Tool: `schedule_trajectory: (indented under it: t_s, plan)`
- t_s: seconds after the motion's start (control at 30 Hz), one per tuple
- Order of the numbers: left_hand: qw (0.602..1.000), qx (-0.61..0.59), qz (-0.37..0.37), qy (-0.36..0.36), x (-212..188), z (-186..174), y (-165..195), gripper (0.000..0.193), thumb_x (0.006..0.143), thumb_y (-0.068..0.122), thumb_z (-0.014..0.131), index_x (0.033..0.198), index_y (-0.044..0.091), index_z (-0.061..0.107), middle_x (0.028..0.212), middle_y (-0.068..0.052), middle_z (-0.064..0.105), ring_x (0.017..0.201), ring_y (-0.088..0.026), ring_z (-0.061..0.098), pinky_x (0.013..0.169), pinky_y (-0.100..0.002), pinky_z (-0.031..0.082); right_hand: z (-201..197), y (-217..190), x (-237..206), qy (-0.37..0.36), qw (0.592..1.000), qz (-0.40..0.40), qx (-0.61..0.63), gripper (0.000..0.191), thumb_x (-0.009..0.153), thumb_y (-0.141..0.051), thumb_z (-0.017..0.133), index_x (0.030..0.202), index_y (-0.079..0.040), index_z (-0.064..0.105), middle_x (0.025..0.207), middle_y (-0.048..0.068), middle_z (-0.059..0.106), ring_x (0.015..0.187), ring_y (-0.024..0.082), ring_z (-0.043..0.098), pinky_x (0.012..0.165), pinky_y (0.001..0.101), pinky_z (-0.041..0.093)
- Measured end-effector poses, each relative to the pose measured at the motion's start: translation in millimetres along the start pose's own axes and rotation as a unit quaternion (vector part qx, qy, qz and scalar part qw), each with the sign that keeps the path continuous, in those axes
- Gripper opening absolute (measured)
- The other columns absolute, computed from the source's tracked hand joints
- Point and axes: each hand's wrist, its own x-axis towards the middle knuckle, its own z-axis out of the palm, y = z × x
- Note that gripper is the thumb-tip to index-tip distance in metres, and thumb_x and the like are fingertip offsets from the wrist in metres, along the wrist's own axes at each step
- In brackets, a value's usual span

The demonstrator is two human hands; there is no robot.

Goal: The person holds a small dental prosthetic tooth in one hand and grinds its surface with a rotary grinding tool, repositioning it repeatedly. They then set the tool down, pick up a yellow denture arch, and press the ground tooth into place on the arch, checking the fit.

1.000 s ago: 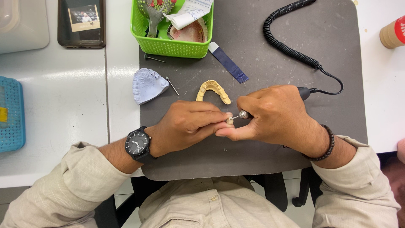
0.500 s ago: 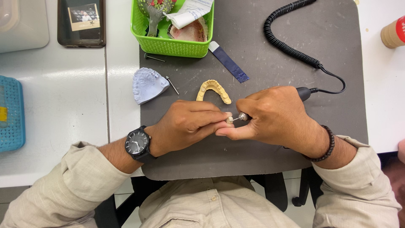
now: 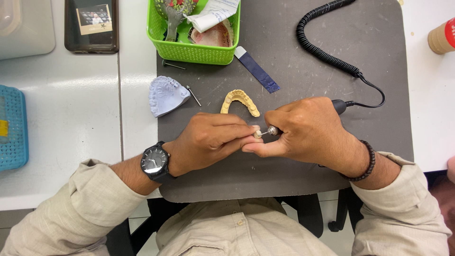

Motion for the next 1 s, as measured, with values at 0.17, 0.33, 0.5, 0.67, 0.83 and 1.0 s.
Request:
schedule_trajectory:
  t_s: [0.17, 0.33, 0.5, 0.67, 0.83, 1.0]
  plan:
    - [1.000, 0.000, 0.006, 0.006, 0.2, -0.5, -0.1, 0.022, 0.090, 0.010, 0.081, 0.109, 0.004, 0.073, 0.097, -0.006, 0.075, 0.080, -0.020, 0.074, 0.066, -0.028, 0.060, 0.2, -0.2, -0.6, 0.003, 1.000, -0.005, -0.005, 0.068, 0.076, -0.068, 0.078, 0.050, -0.010, 0.055, 0.042, 0.002, 0.050, 0.034, 0.019, 0.048, 0.033, 0.0351, 0.036]
    - [1.000, -0.015, 0.013, 0.005, 1.0, -1.1, 0.1, 0.023, 0.092, 0.009, 0.080, 0.113, 0.003, 0.073, 0.101, -0.006, 0.075, 0.082, -0.019, 0.075, 0.068, -0.027, 0.061, -0.6, 2.2, 0.6, 0.019, 1.000, -0.002, 0.002, 0.072, 0.071, -0.070, 0.079, 0.047, -0.008, 0.053, 0.039, 0.002, 0.047, 0.032, 0.019, 0.045, 0.032, 0.0349, 0.034]
    - [1.000, -0.013, 0.011, 0.003, 1.2, -0.8, -0.2, 0.023, 0.091, 0.009, 0.081, 0.113, 0.004, 0.074, 0.100, -0.006, 0.075, 0.081, -0.018, 0.075, 0.067, -0.027, 0.060, 0.9, 2.1, 0.0, 0.004, 1.000, -0.001, 0.008, 0.070, 0.073, -0.071, 0.078, 0.049, -0.010, 0.054, 0.040, 0.000, 0.048, 0.032, 0.017, 0.046, 0.032, 0.0340, 0.034]
    - [1.000, -0.014, 0.006, 0.002, 1.0, -1.1, 0.2, 0.024, 0.090, 0.008, 0.081, 0.113, 0.004, 0.074, 0.099, -0.006, 0.075, 0.081, -0.019, 0.075, 0.067, -0.028, 0.060, 0.1, 2.3, -1.5, 0.005, 1.000, -0.006, 0.003, 0.070, 0.075, -0.070, 0.079, 0.048, -0.010, 0.054, 0.042, 0.001, 0.048, 0.033, 0.018, 0.046, 0.033, 0.0341, 0.034]
    - [0.999, -0.043, -0.002, -0.003, 1.4, -1.2, 1.2, 0.025, 0.091, 0.008, 0.081, 0.115, 0.005, 0.073, 0.101, -0.007, 0.075, 0.082, -0.019, 0.075, 0.069, -0.028, 0.060, -3.3, 1.5, -2.2, 0.030, 0.999, -0.007, 0.015, 0.071, 0.071, -0.070, 0.081, 0.049, -0.008, 0.053, 0.040, 0.001, 0.045, 0.033, 0.018, 0.045, 0.033, 0.0341, 0.033]
    - [0.999, -0.046, -0.003, -0.004, 1.3, -1.0, 0.4, 0.028, 0.090, 0.008, 0.081, 0.117, 0.005, 0.073, 0.101, -0.008, 0.075, 0.084, -0.021, 0.075, 0.071, -0.029, 0.061, -3.7, 1.1, -1.1, 0.028, 1.000, -0.010, 0.001, 0.073, 0.070, -0.071, 0.081, 0.047, -0.008, 0.051, 0.039, 0.001, 0.043, 0.032, 0.018, 0.043, 0.032, 0.0344, 0.032]
